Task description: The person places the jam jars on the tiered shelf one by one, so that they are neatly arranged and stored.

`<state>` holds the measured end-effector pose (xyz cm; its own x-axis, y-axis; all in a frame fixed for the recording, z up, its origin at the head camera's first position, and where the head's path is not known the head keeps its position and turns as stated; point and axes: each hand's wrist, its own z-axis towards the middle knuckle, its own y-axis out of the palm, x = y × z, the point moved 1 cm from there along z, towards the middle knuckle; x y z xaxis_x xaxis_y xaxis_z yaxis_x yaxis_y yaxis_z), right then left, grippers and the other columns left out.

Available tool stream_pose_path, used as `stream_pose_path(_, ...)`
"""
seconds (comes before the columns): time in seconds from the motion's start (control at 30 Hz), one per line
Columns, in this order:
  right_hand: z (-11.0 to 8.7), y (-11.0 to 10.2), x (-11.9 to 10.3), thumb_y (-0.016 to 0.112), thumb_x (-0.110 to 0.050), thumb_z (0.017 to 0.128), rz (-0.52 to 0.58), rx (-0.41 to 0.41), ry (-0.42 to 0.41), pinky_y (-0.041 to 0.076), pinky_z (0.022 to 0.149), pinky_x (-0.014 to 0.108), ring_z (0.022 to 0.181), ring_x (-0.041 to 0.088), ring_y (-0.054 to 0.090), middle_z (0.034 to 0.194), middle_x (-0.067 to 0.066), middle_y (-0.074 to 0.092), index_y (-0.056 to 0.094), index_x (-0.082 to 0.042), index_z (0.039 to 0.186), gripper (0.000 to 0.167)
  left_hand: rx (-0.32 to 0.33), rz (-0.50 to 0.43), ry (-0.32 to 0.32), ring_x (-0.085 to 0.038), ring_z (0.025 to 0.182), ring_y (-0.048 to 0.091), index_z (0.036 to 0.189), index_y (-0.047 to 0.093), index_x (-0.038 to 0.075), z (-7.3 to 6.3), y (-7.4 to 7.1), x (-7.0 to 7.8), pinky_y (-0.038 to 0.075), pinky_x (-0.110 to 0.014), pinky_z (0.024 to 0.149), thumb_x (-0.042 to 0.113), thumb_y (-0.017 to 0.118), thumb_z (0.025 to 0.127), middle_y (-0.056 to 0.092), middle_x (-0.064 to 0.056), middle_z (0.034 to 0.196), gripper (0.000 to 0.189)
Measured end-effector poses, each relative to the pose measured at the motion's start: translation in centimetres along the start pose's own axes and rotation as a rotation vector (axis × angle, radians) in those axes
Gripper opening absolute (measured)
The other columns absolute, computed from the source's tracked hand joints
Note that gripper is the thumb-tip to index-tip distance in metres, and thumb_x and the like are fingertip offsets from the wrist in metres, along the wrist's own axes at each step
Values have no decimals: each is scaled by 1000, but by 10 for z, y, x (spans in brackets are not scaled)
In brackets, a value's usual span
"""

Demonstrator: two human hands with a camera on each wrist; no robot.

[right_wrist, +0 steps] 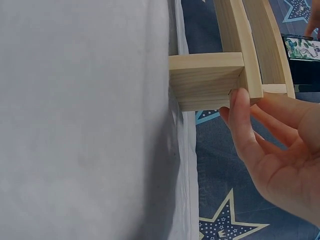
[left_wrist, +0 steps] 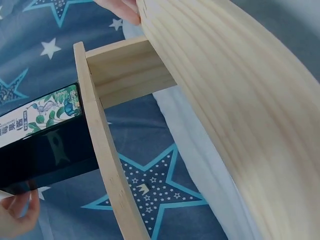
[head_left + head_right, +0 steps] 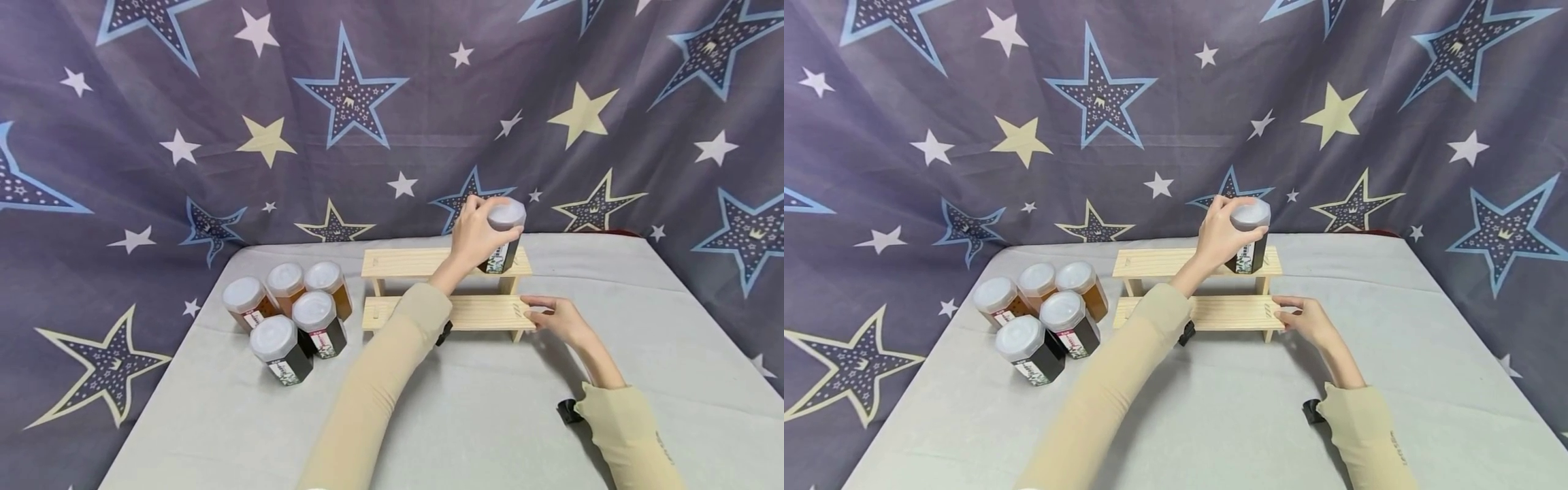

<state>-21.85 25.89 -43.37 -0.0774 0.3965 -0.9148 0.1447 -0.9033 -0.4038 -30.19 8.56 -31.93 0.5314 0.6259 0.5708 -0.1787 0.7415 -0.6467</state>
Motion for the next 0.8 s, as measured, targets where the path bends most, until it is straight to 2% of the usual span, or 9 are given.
stream_pose_path(0.53, 1, 0, -1, 53, -1, 84, -26, 6, 14, 51, 61, 37, 61, 9, 60, 101, 34, 55, 44, 15, 120, 40, -37, -27, 38, -13, 92, 43, 121, 52, 28, 1, -1, -6, 38, -21, 70, 49, 68, 69, 42, -4, 108, 58)
stream_pose_path(0.67, 1, -1, -1, 53, -1, 85, -35, 6, 15, 51, 61, 36, 61, 8, 59, 102, 34, 55, 44, 15, 119, 40, -49, -36, 46, -16, 99, 44, 126, 47, 28, -4, -1, -7, 39, -24, 76, 47, 66, 72, 40, -6, 117, 60)
stream_pose_path(0.8, 1, 0, 0, 53, -1, 85, -35, 6, 20, 51, 61, 35, 61, 6, 59, 103, 34, 54, 44, 15, 120, 40, -17, -103, 62, -21, 105, 47, 129, 45, 25, -13, -3, -9, 42, -29, 81, 37, 68, 75, 38, -9, 123, 60)
